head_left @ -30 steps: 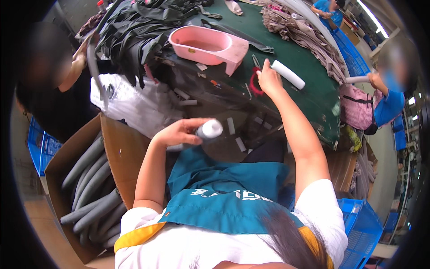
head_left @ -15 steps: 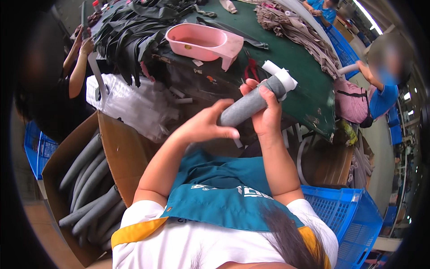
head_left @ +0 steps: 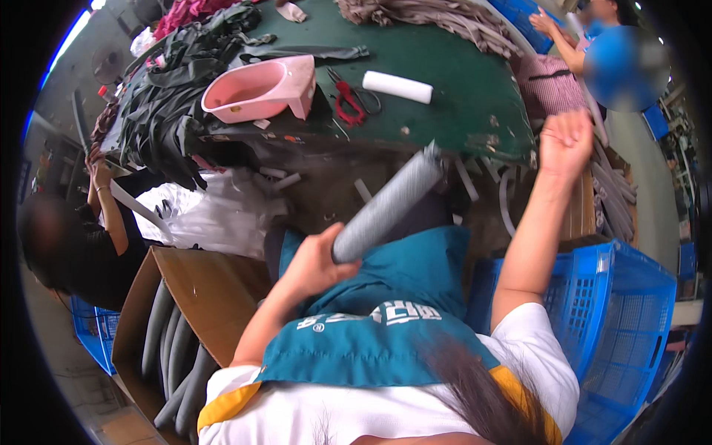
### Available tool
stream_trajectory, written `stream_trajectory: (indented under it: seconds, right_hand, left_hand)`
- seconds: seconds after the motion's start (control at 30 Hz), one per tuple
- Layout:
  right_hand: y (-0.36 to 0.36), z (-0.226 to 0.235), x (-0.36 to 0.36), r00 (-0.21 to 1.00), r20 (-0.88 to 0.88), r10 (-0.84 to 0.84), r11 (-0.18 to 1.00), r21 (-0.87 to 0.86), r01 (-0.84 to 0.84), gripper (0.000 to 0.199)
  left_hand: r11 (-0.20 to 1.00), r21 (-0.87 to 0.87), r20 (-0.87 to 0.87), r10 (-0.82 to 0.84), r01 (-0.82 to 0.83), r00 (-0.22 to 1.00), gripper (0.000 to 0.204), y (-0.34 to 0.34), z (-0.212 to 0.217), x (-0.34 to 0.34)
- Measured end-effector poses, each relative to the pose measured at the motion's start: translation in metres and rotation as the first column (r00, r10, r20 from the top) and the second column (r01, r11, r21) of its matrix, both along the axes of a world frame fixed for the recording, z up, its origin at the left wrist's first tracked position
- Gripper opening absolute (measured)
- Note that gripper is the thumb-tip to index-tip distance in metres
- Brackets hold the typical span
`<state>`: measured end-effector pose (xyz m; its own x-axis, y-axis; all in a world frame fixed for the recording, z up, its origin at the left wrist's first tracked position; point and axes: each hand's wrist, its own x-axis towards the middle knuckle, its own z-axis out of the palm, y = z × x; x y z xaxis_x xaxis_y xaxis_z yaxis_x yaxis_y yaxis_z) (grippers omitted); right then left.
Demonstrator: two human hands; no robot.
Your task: The person slides gray foam sleeves onto white cylindrical cores, trims the foam with scissors, and places the finished rollers into a cardboard box. The person repeats this process for multiple units.
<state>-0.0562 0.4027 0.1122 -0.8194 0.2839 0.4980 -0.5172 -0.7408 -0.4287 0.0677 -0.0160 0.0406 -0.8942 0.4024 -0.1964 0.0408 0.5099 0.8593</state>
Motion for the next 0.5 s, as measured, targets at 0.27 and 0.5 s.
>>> stream_trajectory:
  seconds: [0.27, 0.5]
  right_hand:
    - [-0.108, -0.044, 0.064, 0.99, 0.123, -0.069, 0.662, 0.748, -0.047, 0.008]
    - [-0.124, -0.044, 0.066, 0.955, 0.272, -0.118, 0.713, 0.692, -0.109, 0.009]
  left_hand:
    - [0.988, -0.085, -0.008, -0.133, 0.132, 0.991, 0.044, 0.012, 0.017, -0.015]
    - [0.967, -0.223, -0.655, -0.054, -0.124, 0.754, 0.046, 0.011, 0.014, -0.035]
